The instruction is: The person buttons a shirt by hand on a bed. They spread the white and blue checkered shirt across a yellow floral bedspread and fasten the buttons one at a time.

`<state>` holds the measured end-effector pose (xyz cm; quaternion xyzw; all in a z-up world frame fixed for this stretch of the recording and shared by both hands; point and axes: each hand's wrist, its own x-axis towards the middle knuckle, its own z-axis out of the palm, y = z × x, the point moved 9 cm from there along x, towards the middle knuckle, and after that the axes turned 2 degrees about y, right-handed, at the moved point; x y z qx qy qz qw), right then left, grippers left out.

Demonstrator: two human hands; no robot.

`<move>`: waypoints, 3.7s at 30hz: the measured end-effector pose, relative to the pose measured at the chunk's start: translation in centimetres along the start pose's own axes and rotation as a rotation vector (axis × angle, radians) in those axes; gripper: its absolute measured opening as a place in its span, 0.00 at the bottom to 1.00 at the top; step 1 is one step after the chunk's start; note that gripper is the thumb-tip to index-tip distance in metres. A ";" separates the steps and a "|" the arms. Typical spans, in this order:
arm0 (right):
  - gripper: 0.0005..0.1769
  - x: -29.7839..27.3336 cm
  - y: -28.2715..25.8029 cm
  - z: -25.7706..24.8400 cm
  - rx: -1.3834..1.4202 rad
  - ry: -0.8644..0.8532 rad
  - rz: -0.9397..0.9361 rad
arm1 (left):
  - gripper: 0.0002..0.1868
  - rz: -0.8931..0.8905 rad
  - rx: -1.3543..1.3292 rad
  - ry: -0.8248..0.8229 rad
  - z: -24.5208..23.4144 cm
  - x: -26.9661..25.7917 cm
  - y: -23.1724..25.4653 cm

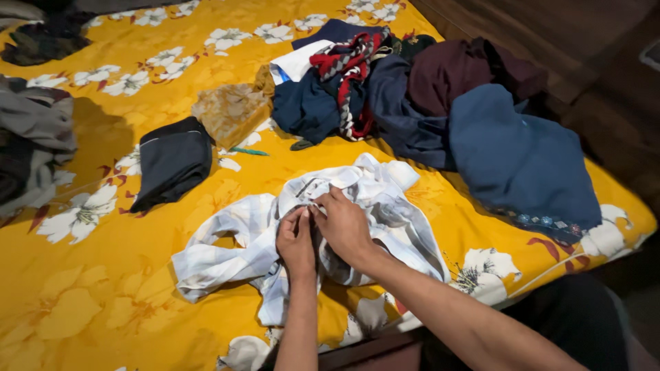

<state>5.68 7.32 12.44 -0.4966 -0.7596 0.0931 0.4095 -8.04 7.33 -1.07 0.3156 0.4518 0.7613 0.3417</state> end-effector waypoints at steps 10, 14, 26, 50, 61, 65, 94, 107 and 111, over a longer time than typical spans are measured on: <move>0.10 1.0 -0.9 0.7 -0.001 0.040 -0.028 | 0.09 -0.090 -0.215 0.012 -0.5 1.0 -3.3; 0.09 0.5 -1.4 1.7 -0.075 -0.077 -0.011 | 0.10 -0.151 -0.270 0.038 -0.7 0.3 -2.8; 0.15 0.2 -1.2 2.9 -0.125 -0.170 0.019 | 0.10 -0.119 -0.240 0.125 0.0 -1.4 1.1; 0.06 0.3 -0.4 0.9 0.115 -0.095 -0.165 | 0.11 -0.120 -0.142 0.133 -0.4 -1.0 0.5; 0.08 0.7 -0.4 1.4 -0.028 -0.199 -0.174 | 0.07 0.041 -0.144 0.089 -1.0 -0.2 -0.7; 0.10 1.0 0.8 1.5 0.108 -0.215 -0.053 | 0.08 0.025 -0.206 0.044 -0.9 -0.4 -1.1; 0.24 4.1 -5.2 -7.2 0.401 -0.299 -0.193 | 0.10 0.352 0.562 0.080 4.5 -1.5 18.8; 0.35 0.3 -5.6 -15.8 -0.117 0.176 -0.372 | 0.10 0.124 0.426 0.047 11.7 -0.5 23.4; 0.36 1.3 -3.2 -12.5 -0.243 0.105 -0.306 | 0.14 0.075 0.380 -0.095 13.1 -0.1 20.8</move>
